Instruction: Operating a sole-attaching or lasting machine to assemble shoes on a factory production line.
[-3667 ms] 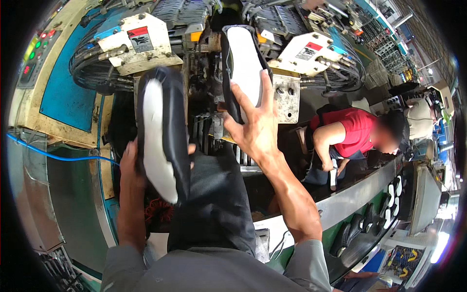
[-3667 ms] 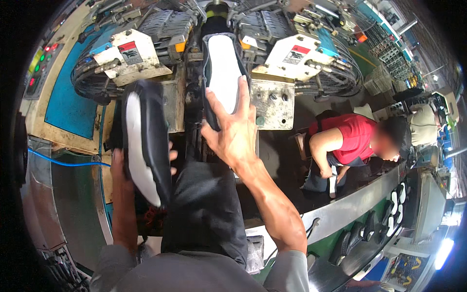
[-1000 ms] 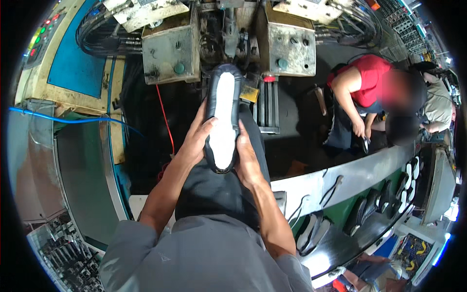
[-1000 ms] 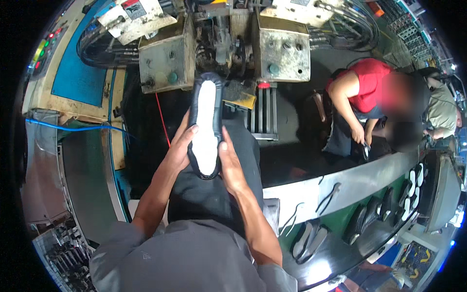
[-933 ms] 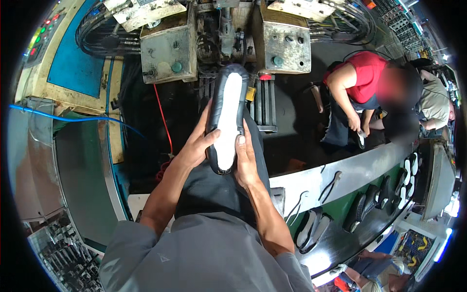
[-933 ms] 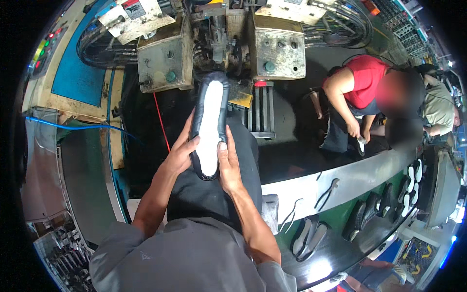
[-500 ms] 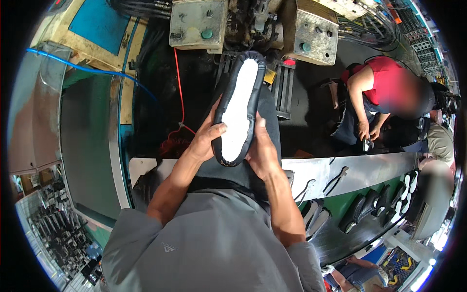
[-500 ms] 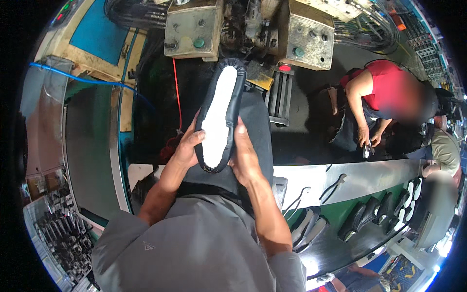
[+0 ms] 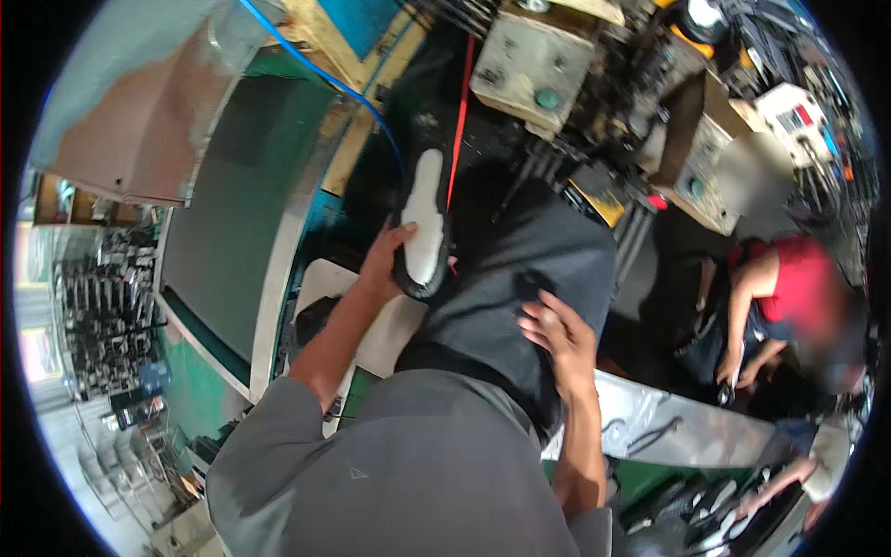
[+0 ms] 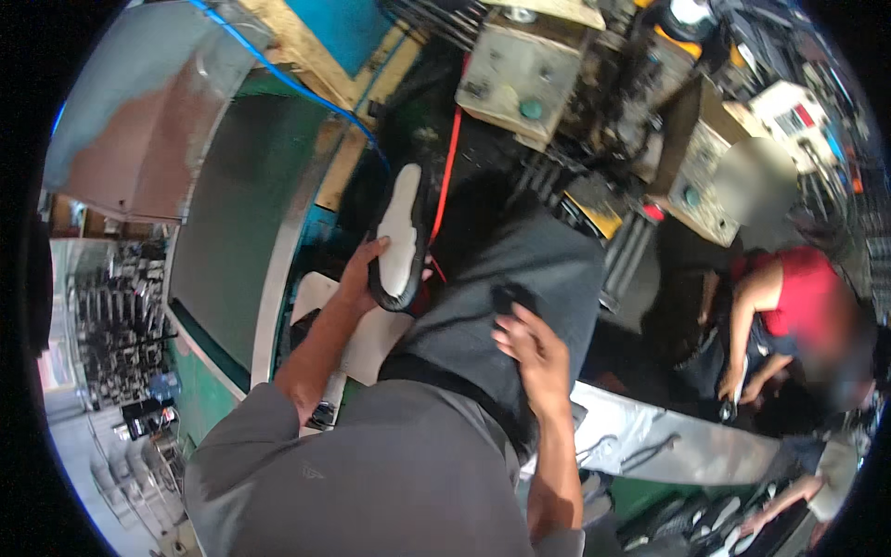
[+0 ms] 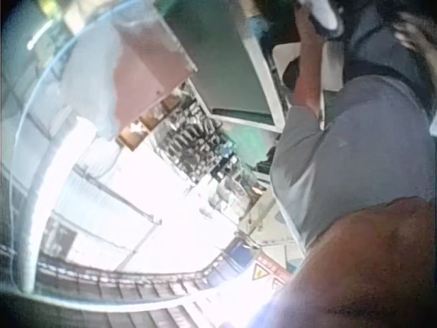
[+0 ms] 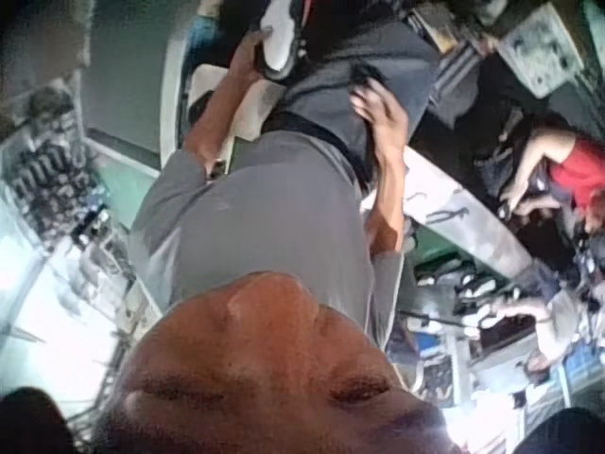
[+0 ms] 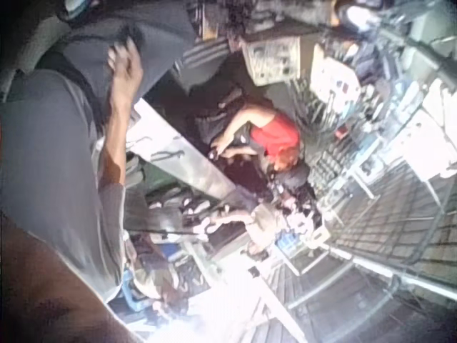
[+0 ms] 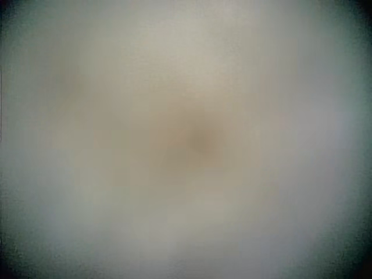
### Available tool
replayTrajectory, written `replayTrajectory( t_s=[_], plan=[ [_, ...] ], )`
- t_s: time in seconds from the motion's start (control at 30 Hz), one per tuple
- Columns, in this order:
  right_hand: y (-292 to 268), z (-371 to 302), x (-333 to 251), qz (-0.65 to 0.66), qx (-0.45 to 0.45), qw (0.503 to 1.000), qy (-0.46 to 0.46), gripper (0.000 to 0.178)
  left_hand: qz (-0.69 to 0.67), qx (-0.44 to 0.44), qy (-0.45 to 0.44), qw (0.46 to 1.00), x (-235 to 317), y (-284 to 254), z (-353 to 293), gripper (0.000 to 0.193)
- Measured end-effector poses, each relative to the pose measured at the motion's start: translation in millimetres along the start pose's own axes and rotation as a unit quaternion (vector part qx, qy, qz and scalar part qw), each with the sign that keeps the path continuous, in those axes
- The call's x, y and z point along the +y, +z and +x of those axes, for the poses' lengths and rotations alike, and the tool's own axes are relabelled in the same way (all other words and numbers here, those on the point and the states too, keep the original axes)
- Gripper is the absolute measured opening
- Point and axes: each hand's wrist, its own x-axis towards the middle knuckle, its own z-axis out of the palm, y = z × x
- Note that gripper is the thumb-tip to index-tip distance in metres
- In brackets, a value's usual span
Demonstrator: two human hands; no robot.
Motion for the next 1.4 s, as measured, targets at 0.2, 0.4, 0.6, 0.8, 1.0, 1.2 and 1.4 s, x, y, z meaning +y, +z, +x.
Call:
replayTrajectory(
  t_s=[0.2,0.4,0.6,0.8,1.0,1.2,1.4],
  plan=[
    [-86.5,-48.6,47.1,0.068,0.216,0.973,0.031,0.045,0.423,0.305,0.265,0.811,145.5,-121.0,83.4,0.094],
    [-103.7,-89.3,36.3,0.046,0.304,0.952,0.002,0.057,0.622,0.273,0.181,0.711,233.9,-149.2,159.1,0.059],
    [-210.9,-227.7,140.3,-0.071,0.553,0.829,0.043,0.049,0.472,0.007,0.057,0.880,111.3,-57.1,190.0,0.049],
    [-199.8,-470.0,346.6,-0.084,0.601,0.740,0.289,0.072,0.434,-0.164,-0.056,0.884,-55.7,54.1,155.0,0.043],
    [-137.9,-387.4,327.9,-0.430,0.595,0.613,0.292,0.075,0.497,-0.217,-0.035,0.840,-92.3,135.9,121.3,0.041],
    [-156.9,-335.6,320.1,-0.321,0.580,0.685,0.303,0.101,0.489,-0.312,-0.046,0.813,-151.3,196.8,91.5,0.042],
    [-133.6,-322.9,355.4,-0.212,0.635,0.725,0.162,0.112,0.463,-0.436,-0.114,0.763,-228.3,232.9,31.4,0.042]
  ],
)
